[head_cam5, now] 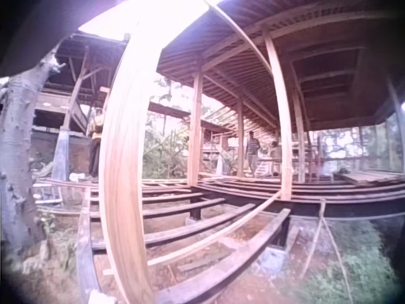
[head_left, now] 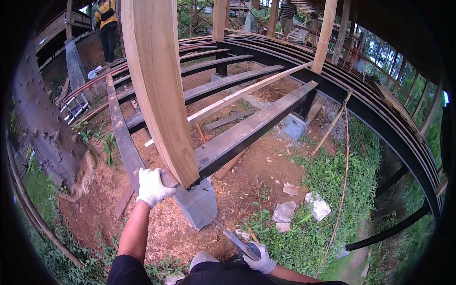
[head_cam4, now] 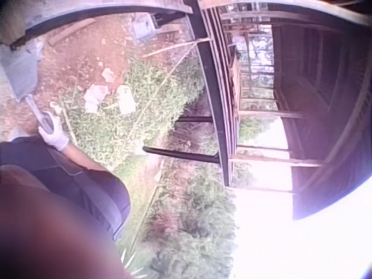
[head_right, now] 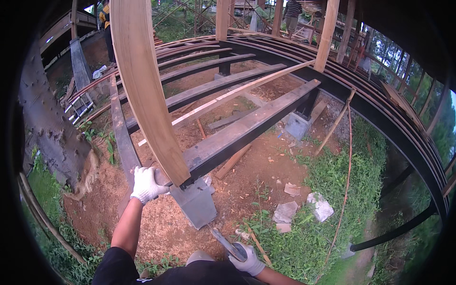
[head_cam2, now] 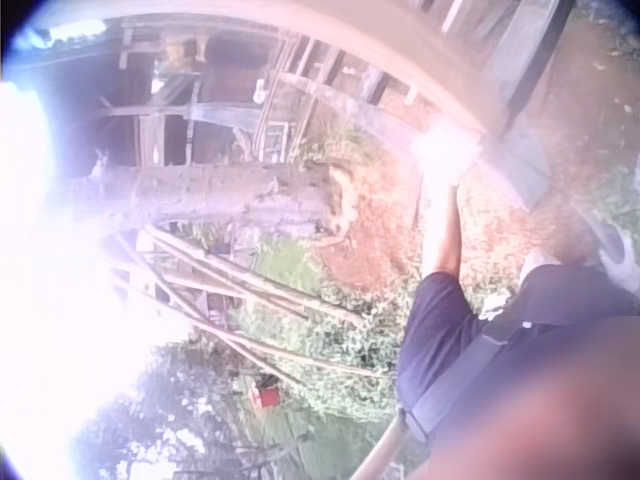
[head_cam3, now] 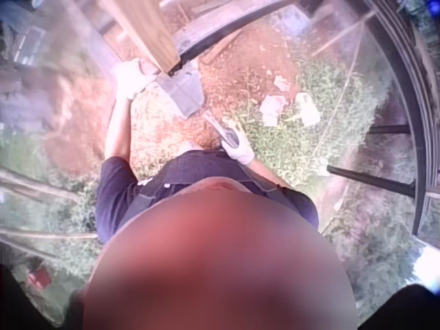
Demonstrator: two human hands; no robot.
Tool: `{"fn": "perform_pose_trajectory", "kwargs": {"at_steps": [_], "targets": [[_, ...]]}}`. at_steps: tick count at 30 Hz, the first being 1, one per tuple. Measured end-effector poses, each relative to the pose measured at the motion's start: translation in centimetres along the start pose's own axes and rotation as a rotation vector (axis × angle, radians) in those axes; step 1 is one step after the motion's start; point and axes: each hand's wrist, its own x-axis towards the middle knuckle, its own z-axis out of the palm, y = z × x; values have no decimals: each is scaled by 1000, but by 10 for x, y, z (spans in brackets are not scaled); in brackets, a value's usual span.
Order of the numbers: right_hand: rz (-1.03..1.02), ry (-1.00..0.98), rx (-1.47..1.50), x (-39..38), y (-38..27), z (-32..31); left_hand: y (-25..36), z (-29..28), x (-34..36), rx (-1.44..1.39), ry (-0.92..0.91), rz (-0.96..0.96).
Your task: The person saws a wooden beam using a hand saw. They hold the beam steady with one gloved hand while performing repeated sawing motions with the other hand at a notched junction of the structure.
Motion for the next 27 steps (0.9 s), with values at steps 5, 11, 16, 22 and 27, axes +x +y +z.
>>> {"fn": "perform_pose_trajectory", "kwargs": {"at_steps": [5,11,16,22,27], "targets": [[-65,121,68,181,6,75,18,12,13,-47,-10,68],[8,23,97,30,-19,9,-11,2,-1,-14,-17,-4],[-63,25,40,82,2,41,-9,4,-1,20,0,10],[28,36,134,123,-7,60,0,11,8,-33,-87,-11],[61,58,-53,9,-40,13,-22,23,-7,-6,-14,-9]]}}
